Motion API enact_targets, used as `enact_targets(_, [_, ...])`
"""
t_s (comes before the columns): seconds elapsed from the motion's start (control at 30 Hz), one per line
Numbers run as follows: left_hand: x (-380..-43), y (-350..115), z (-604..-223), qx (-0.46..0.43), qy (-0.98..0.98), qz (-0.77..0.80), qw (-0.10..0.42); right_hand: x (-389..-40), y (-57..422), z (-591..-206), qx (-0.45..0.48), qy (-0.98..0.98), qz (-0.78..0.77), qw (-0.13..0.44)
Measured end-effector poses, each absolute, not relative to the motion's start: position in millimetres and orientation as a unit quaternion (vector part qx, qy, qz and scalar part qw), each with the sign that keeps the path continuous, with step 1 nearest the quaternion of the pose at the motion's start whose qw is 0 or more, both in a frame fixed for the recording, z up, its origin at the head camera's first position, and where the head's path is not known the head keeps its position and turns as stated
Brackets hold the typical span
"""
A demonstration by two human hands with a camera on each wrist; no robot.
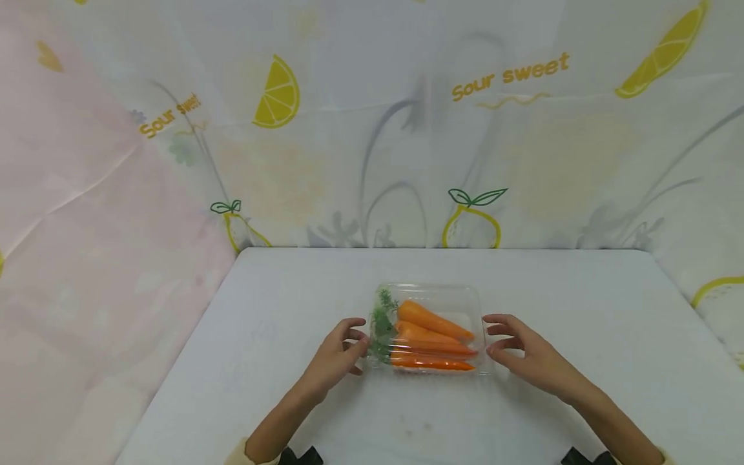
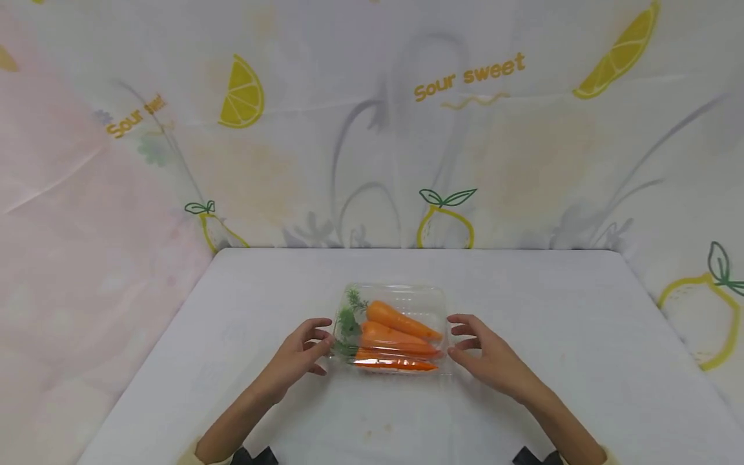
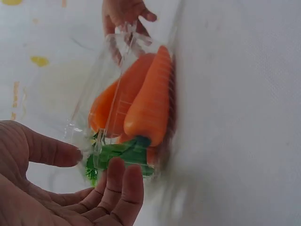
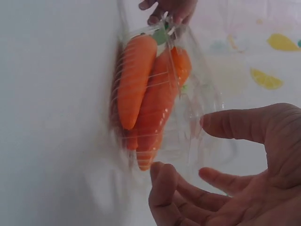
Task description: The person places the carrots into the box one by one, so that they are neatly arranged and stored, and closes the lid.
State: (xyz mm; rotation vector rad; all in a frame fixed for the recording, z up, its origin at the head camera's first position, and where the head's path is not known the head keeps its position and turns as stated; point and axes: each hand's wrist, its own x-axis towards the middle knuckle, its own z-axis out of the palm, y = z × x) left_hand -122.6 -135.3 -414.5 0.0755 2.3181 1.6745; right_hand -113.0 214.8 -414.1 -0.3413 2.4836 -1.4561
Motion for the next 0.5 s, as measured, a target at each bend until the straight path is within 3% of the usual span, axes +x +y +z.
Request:
enact_targets(0.17, [-113.4,-134.2,-410.4,0.027,0.807,0.564,0.175,-108.5,213.6,-408.9,-0.090,0.823,-0.521,0.208])
enact_targets(0.5, [-112.7,-128.9,-415.4,0.016,0.781,0.596,0.185,-107.0,209.7,-413.7,-0.110,0.776,-0.580,0.223])
